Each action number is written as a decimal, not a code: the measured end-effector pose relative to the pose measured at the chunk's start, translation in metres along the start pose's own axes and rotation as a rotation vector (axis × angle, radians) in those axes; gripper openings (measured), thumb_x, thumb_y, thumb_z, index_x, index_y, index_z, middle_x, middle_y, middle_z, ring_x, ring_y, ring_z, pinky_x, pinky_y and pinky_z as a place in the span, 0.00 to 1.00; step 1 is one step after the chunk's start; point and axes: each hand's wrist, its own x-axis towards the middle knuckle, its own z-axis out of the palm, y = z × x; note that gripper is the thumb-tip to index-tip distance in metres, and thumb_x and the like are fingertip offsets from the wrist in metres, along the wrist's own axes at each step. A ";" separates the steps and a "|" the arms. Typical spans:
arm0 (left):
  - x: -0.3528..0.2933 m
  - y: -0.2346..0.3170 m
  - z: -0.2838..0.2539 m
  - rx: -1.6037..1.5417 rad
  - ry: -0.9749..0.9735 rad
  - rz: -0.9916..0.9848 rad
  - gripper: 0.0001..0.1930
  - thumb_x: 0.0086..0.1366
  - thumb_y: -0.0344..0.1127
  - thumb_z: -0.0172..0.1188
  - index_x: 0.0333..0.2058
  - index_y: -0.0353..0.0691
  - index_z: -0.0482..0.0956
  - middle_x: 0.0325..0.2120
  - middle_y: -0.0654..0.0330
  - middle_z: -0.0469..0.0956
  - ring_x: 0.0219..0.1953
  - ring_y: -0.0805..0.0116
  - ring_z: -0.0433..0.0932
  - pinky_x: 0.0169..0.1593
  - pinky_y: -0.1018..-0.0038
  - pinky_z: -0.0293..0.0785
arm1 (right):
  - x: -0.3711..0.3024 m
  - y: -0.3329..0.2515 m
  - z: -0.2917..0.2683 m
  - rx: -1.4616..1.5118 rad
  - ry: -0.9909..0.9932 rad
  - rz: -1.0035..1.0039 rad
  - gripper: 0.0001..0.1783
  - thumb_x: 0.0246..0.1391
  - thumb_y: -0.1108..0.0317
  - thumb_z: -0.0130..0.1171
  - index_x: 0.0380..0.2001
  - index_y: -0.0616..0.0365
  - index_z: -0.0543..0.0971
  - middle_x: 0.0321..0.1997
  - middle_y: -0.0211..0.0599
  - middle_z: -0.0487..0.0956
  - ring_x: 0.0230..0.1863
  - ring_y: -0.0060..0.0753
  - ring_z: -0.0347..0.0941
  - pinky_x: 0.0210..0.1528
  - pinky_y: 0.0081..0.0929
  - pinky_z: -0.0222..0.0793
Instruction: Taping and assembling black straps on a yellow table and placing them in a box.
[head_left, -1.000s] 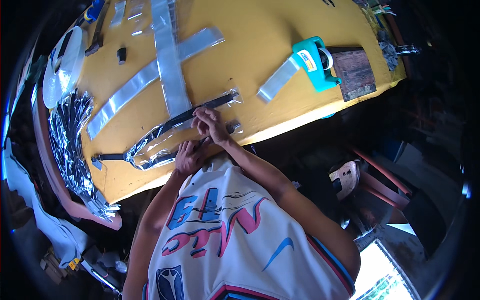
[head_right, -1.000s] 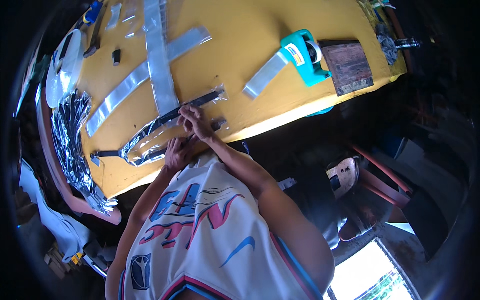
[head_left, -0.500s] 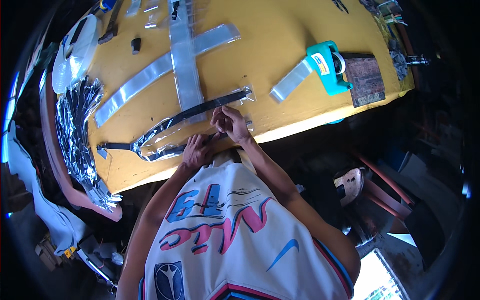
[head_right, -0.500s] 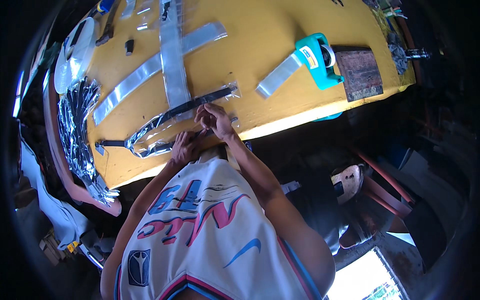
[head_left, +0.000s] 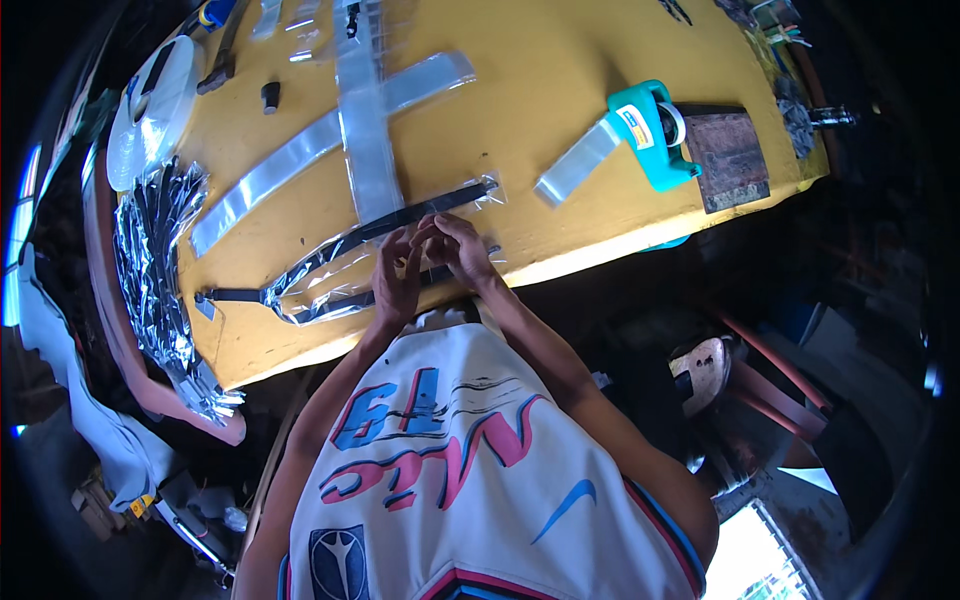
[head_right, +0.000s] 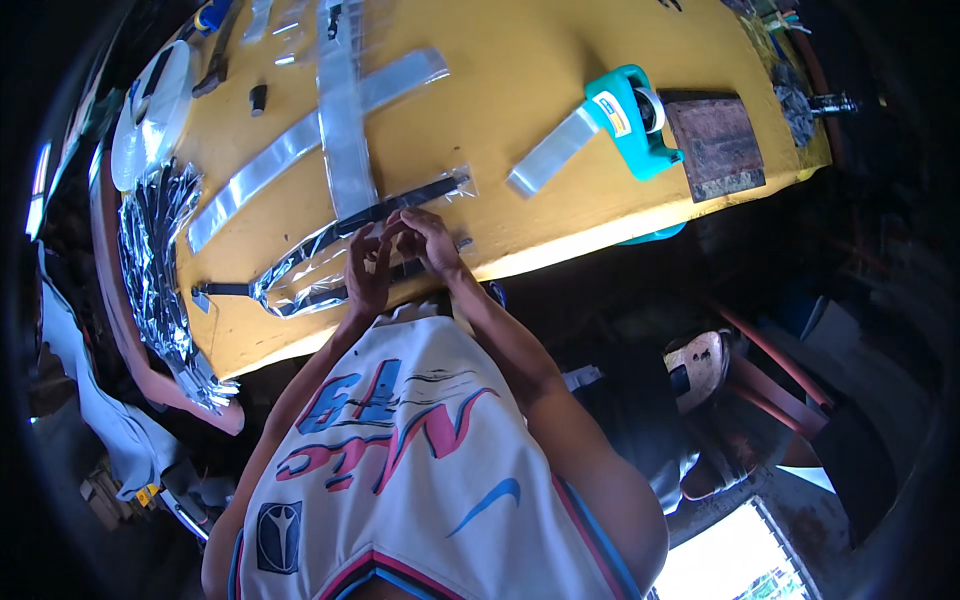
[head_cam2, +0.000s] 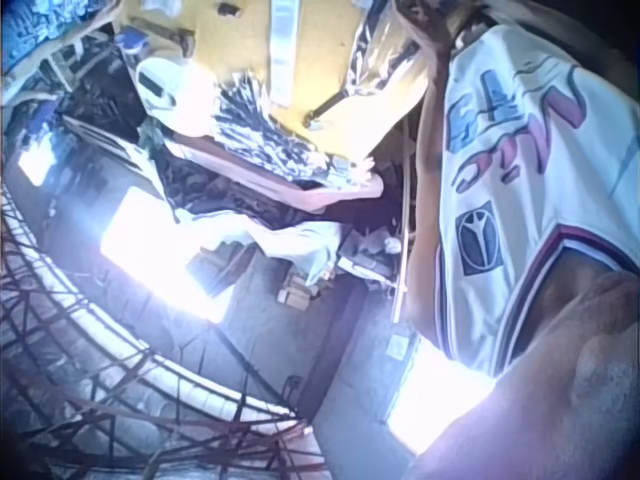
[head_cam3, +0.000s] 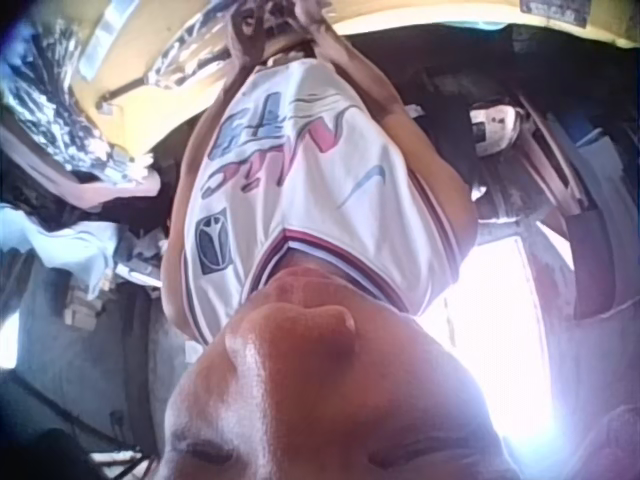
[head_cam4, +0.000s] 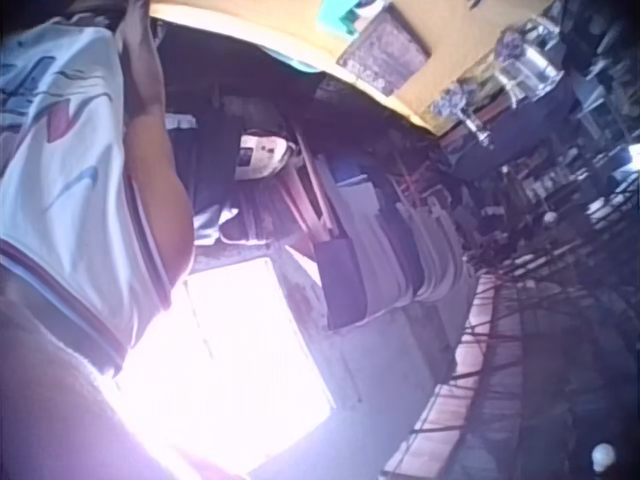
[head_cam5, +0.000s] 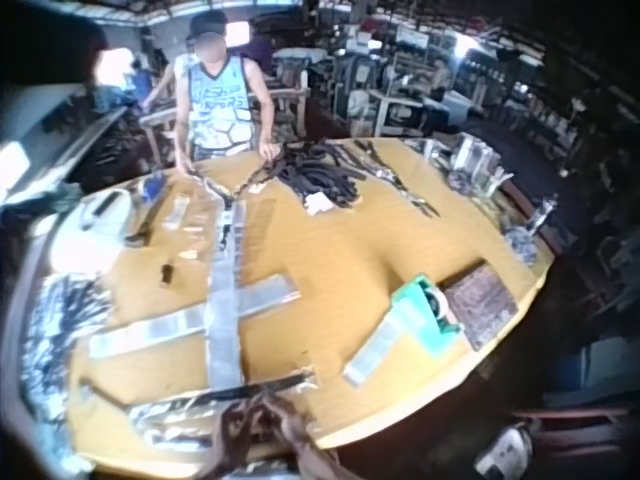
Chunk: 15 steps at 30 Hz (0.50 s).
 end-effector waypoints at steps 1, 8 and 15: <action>0.000 0.000 0.000 -0.014 0.022 0.021 0.24 0.67 0.29 0.62 0.60 0.42 0.67 0.35 0.57 0.80 0.35 0.65 0.78 0.41 0.68 0.75 | 0.000 0.001 -0.001 0.004 -0.027 -0.005 0.14 0.68 0.59 0.50 0.42 0.58 0.79 0.35 0.38 0.85 0.24 0.19 0.73 0.29 0.18 0.68; -0.006 0.006 -0.008 -0.026 0.050 0.047 0.26 0.67 0.28 0.63 0.61 0.41 0.65 0.30 0.60 0.79 0.32 0.70 0.77 0.39 0.72 0.73 | -0.001 0.001 -0.004 -0.069 -0.007 0.008 0.15 0.68 0.58 0.51 0.43 0.58 0.79 0.36 0.38 0.86 0.23 0.19 0.73 0.25 0.19 0.67; -0.025 -0.001 -0.010 -0.093 0.106 0.086 0.30 0.68 0.24 0.59 0.64 0.36 0.55 0.33 0.52 0.79 0.32 0.67 0.80 0.37 0.72 0.76 | 0.000 -0.001 0.004 -0.117 -0.017 -0.009 0.16 0.70 0.56 0.50 0.45 0.57 0.77 0.37 0.37 0.85 0.21 0.19 0.72 0.22 0.17 0.63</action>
